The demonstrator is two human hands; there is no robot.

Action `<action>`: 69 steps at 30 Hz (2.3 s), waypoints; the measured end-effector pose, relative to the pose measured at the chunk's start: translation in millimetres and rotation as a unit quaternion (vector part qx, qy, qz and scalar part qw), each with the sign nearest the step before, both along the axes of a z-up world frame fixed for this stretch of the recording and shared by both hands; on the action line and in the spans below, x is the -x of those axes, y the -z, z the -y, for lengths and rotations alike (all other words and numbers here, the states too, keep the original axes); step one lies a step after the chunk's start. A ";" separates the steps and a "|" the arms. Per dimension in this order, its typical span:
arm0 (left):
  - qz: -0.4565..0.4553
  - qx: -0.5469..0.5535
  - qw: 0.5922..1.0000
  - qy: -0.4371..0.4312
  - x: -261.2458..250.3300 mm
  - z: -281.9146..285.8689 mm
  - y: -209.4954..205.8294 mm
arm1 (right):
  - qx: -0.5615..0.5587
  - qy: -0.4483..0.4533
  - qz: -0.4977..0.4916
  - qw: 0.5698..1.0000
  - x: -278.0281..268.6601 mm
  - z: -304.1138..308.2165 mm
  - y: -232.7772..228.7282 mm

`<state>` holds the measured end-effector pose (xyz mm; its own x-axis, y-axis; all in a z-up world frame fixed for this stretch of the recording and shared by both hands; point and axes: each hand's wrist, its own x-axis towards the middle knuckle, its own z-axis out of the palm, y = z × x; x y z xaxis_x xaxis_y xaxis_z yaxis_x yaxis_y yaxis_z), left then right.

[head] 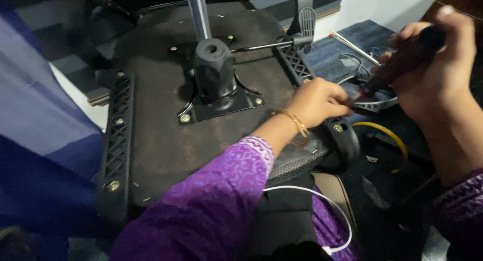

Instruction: The person uses a screwdriver to tighten screws on the underside of an office chair base, securing the central column to the seat frame. The person briefly handles a black pouch with a white cable before returning to tighten additional screws.

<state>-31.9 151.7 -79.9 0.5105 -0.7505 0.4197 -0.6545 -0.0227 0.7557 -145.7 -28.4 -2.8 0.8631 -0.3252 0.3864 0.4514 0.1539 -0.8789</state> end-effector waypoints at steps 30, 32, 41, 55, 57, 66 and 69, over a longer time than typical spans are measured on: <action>0.028 0.014 0.942 -0.334 0.5 -337.0 -0.4 | 0.326 -0.203 -0.321 0.866 -47.0 -222.9 15.3; 0.008 0.057 0.923 -0.380 -1.0 -362.8 3.4 | 0.296 -0.200 -0.270 0.894 -51.4 -223.5 14.7; -0.064 0.098 0.882 -0.456 4.1 -413.8 37.8 | 0.199 -0.117 -0.077 0.970 -49.5 -255.1 -5.2; -0.141 0.130 0.884 -0.426 20.1 -411.1 44.8 | 0.184 -0.124 0.025 0.975 -35.5 -321.3 -23.1; -0.138 0.139 0.891 -0.410 14.0 -410.7 49.0 | 0.205 -0.137 0.033 0.969 -35.8 -328.5 -20.3; -0.185 0.184 0.903 -0.340 -9.8 -413.4 57.5 | 0.243 -0.211 0.059 0.945 -48.7 -366.9 -23.7; -0.147 0.162 0.900 -0.377 -6.7 -414.7 59.6 | 0.257 -0.219 0.051 0.940 -48.2 -374.3 -25.1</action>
